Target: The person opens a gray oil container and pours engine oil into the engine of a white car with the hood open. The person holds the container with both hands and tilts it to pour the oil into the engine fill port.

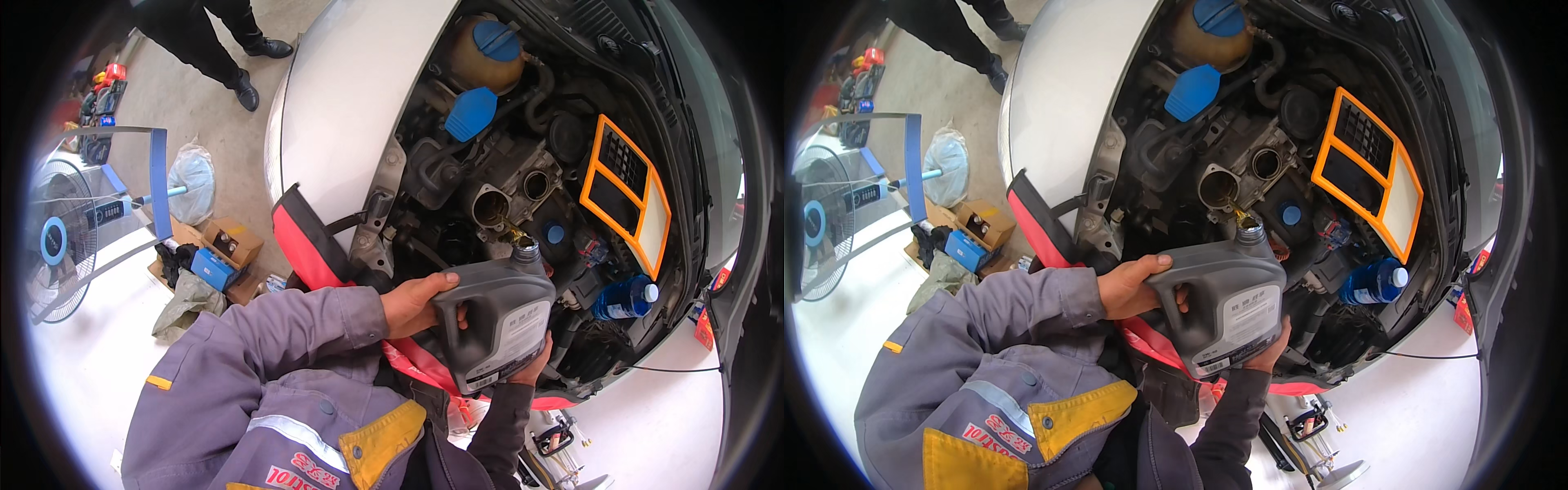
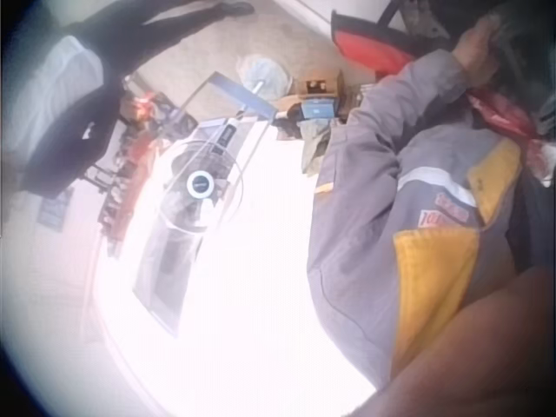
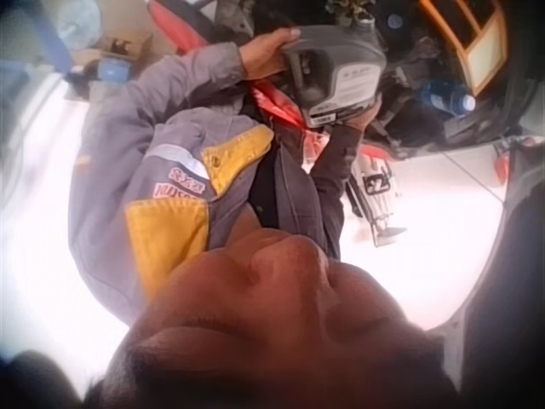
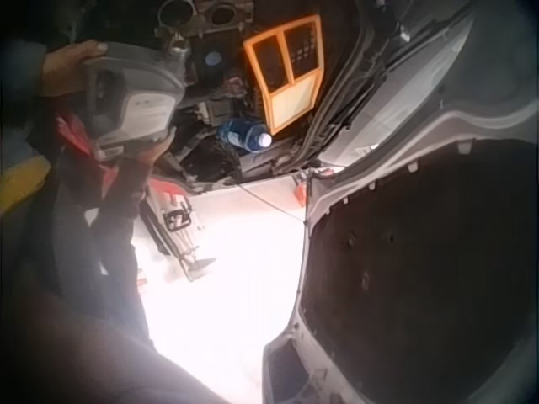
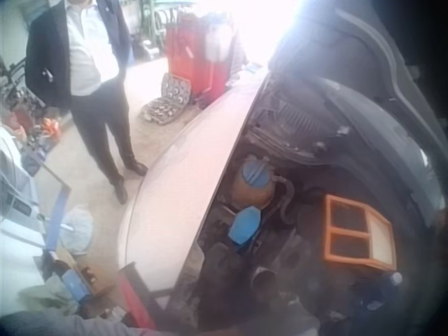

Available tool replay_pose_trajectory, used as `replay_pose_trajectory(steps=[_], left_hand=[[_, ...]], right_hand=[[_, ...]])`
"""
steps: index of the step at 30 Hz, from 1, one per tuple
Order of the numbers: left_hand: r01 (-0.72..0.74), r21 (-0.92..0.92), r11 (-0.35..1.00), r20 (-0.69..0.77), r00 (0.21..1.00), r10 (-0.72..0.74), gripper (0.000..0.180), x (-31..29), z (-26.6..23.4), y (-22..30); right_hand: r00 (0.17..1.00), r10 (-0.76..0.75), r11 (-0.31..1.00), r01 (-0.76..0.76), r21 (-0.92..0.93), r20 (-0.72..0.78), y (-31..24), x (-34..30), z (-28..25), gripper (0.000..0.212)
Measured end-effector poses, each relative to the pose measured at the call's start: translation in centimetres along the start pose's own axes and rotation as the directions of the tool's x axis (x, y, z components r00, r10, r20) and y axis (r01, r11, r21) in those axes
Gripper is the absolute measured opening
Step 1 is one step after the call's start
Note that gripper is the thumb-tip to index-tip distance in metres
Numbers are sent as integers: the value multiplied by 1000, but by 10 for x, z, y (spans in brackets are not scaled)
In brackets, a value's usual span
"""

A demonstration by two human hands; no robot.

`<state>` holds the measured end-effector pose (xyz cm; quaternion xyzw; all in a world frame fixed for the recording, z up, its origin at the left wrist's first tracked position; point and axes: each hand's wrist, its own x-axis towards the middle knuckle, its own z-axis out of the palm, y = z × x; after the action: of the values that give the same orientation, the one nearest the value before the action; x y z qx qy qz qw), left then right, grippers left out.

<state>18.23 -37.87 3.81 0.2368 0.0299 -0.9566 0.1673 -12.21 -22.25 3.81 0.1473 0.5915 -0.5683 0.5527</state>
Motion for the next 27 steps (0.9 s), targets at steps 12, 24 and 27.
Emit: replay_pose_trajectory(steps=[12,24,27], left_hand=[[9,-8,1000,-5,1000,-9,54,1,-2,-2],[0,-19,1000,-9,1000,0,54,1,-1,-3],[2,-14,1000,-13,1000,-2,54,0,1,-1]], right_hand=[[1000,-9,1000,8,-25,-14,0,-3,0,64],[1000,-17,1000,17,-17,-20,0,-3,0,64],[999,-14,1000,13,-16,-32,-1,-3,2,64]])
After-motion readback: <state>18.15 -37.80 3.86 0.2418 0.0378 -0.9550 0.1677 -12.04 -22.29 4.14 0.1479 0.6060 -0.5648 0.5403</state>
